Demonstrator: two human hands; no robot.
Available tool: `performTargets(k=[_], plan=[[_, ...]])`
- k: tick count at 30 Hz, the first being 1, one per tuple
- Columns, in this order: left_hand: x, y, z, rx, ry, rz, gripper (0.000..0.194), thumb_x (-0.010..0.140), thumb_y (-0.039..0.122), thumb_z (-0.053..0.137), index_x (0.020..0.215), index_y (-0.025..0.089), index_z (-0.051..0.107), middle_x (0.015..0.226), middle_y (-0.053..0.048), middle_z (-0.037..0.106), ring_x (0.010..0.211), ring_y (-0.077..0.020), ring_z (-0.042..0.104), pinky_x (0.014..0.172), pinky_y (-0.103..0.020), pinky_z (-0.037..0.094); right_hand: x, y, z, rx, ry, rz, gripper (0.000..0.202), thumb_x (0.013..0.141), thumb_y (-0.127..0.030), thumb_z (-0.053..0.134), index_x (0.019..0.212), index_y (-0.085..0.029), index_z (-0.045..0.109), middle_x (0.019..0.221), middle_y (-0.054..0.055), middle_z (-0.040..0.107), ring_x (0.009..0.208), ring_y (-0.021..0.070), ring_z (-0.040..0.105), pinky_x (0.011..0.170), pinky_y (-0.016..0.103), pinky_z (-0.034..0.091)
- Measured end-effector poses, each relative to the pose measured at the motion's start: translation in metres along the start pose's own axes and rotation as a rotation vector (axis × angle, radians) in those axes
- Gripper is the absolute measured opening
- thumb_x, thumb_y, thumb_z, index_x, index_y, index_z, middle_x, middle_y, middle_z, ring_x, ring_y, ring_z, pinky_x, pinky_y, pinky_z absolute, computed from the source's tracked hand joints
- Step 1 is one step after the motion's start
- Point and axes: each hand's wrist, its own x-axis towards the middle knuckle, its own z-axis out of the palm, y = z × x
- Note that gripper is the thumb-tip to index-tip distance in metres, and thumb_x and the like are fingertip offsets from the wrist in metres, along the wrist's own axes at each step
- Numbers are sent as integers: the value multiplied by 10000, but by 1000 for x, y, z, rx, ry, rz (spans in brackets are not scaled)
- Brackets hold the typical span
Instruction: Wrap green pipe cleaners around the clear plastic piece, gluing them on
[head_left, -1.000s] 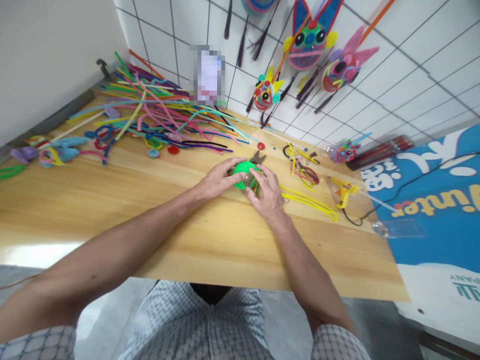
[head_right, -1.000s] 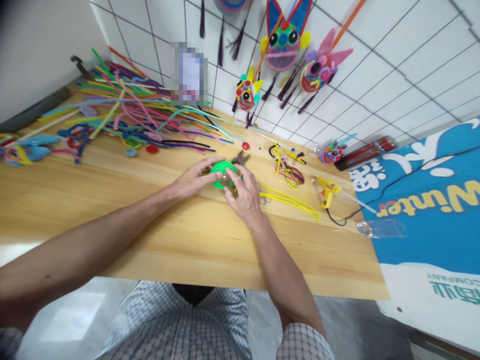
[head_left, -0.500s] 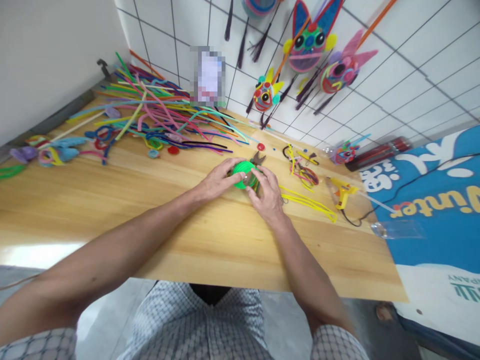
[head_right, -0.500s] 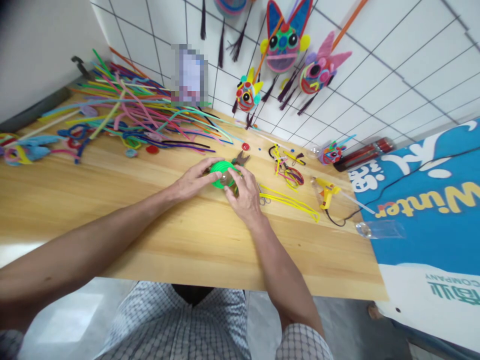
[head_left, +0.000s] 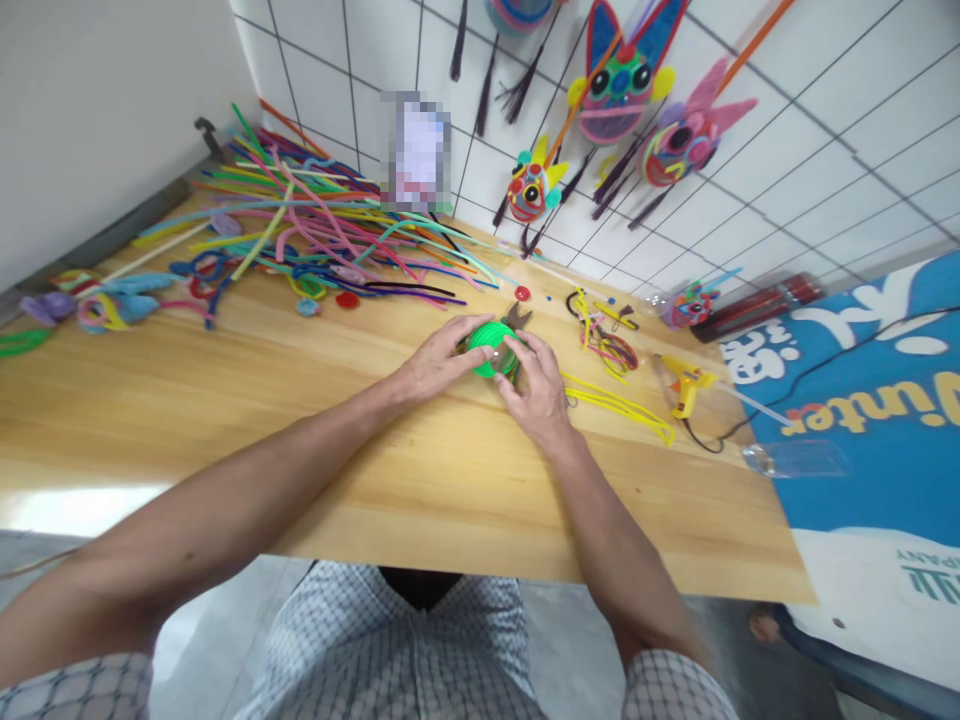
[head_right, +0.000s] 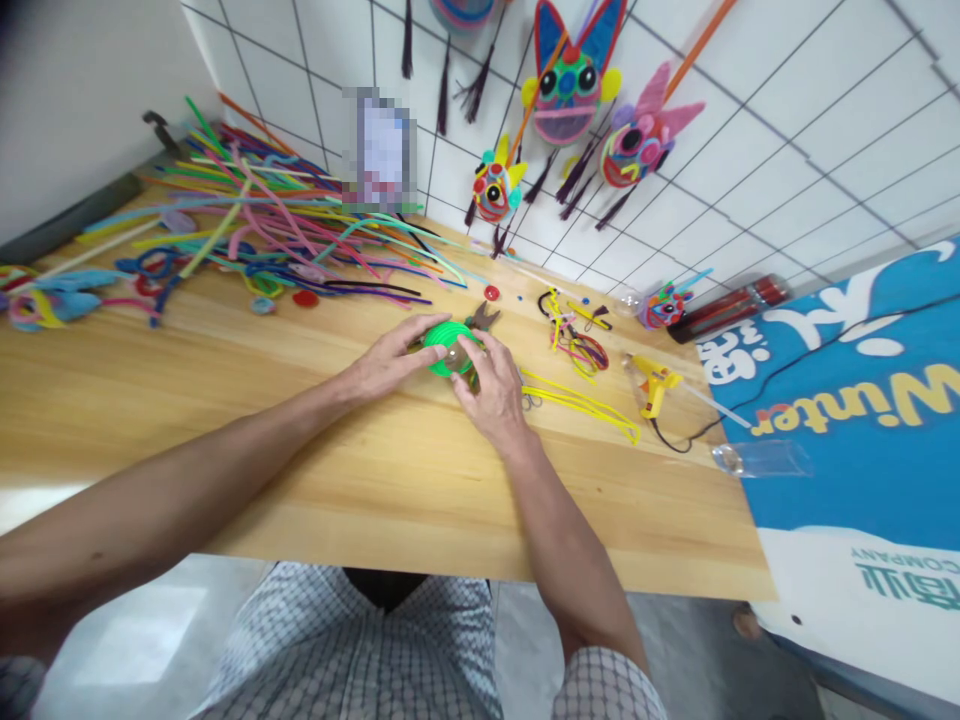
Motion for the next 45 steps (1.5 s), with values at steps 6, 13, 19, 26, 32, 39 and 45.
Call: performTargets(k=[6,13,19,26,32,39,45], plan=[[0,4,1,-23,1,38,547,988,545,696,1412,200,658,1390,-110,718,1309,-290,652,1190,-449,500,0,3,-1,46,2,-10,577,999,-276,674,1570,-285,589,1570,158,623,1448,352,627,1236,623,556],[0,1,1,-24,2,52,525,986,510,705,1395,189,632,1378,-112,698,1309,-285,649,1176,-444,504,0,1,-1,47,35,-53,543,1026,-276,656,1565,-261,594,1542,168,636,1421,338,645,1215,592,576],[0,1,-2,-50,-51,33,532,983,477,711,1418,192,603,1378,-88,709,1286,-270,671,1152,-417,533,0,1,1,65,34,-47,555,1020,-278,664,1571,-283,595,1547,163,635,1421,352,644,1211,604,576],[0,-2,-3,-17,-67,30,605,972,493,718,1480,190,591,1464,-106,701,1351,-293,668,1203,-441,525,0,2,-1,46,8,-10,568,1011,-297,669,1573,-293,590,1559,151,630,1436,351,634,1230,622,562],[0,-3,-1,27,-47,52,645,990,537,699,1519,178,606,1550,-152,668,1455,-329,616,1272,-487,469,0,3,1,53,20,0,579,1002,-271,665,1577,-297,592,1560,143,629,1439,347,631,1244,616,553],[1,-4,0,10,-39,66,614,993,525,711,1495,184,619,1490,-142,694,1390,-310,652,1229,-471,504,0,2,1,53,25,-3,570,1004,-265,653,1571,-287,594,1552,146,635,1437,339,635,1241,610,557],[1,-3,-1,15,-40,74,597,990,507,708,1483,182,620,1474,-134,699,1375,-301,654,1222,-460,505,0,2,0,54,28,-1,573,1004,-264,649,1573,-278,586,1551,149,640,1444,331,635,1250,597,554]])
